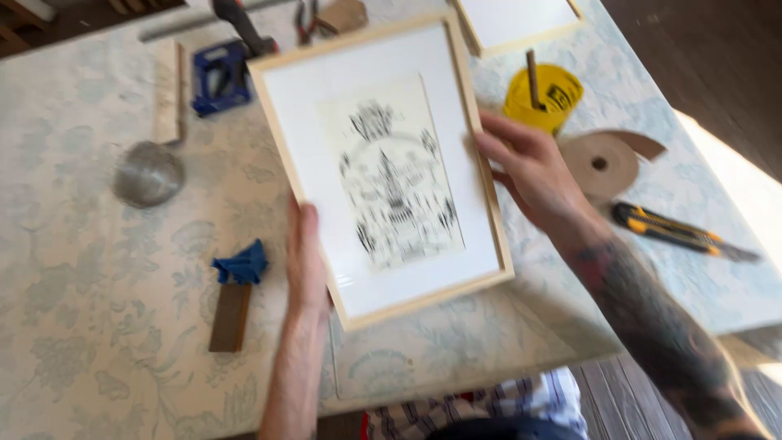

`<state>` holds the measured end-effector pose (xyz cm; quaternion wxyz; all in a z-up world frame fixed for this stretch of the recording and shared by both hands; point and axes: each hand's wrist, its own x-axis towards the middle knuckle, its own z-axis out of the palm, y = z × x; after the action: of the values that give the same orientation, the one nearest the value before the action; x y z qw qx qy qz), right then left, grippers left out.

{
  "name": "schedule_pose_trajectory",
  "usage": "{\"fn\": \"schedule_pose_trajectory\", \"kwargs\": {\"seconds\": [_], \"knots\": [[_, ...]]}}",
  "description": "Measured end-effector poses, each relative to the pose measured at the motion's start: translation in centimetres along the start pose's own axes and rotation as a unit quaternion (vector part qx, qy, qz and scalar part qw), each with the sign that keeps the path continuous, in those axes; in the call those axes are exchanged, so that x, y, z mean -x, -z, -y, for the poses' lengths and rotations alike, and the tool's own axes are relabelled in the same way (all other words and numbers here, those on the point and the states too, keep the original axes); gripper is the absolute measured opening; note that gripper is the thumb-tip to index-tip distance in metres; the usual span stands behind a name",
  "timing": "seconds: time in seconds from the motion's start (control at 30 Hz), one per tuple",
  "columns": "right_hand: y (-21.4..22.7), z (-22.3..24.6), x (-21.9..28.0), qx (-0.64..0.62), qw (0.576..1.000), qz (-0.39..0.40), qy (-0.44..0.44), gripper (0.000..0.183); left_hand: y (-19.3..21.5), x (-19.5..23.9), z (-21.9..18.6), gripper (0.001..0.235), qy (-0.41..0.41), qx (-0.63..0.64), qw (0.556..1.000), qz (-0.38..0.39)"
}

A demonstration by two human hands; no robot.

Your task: Prepare a picture frame by cleaning the glass and measuring a length of wire from a coil for hanging.

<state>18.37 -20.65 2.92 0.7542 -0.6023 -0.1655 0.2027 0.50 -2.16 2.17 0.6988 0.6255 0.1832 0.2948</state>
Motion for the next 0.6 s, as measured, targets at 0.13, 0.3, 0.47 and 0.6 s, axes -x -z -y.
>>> {"fn": "schedule_pose_trajectory", "kwargs": {"seconds": [0.13, 0.3, 0.47, 0.6], "knots": [[0.3, 1.6, -1.8, -0.001, 1.000, 0.012, -0.013, 0.046, 0.1, -3.0, 1.0, 0.071, -0.032, -0.012, 0.999, 0.006], [0.8, 1.9, -2.3, 0.147, 0.964, 0.047, 0.217, 0.037, 0.6, -5.9, 0.4, 0.075, -0.144, -0.141, 0.978, 0.049], [0.2, 4.2, 4.2, 0.394, 0.875, 0.005, 0.281, 0.060, 0.7, -5.2, -0.9, 0.119, 0.003, 0.180, 0.973, 0.142], [0.8, 2.4, 5.1, 0.188, 0.959, 0.096, 0.189, 0.061, 1.5, -3.3, 2.7, 0.101, 0.133, 0.410, 0.885, 0.177]]}}
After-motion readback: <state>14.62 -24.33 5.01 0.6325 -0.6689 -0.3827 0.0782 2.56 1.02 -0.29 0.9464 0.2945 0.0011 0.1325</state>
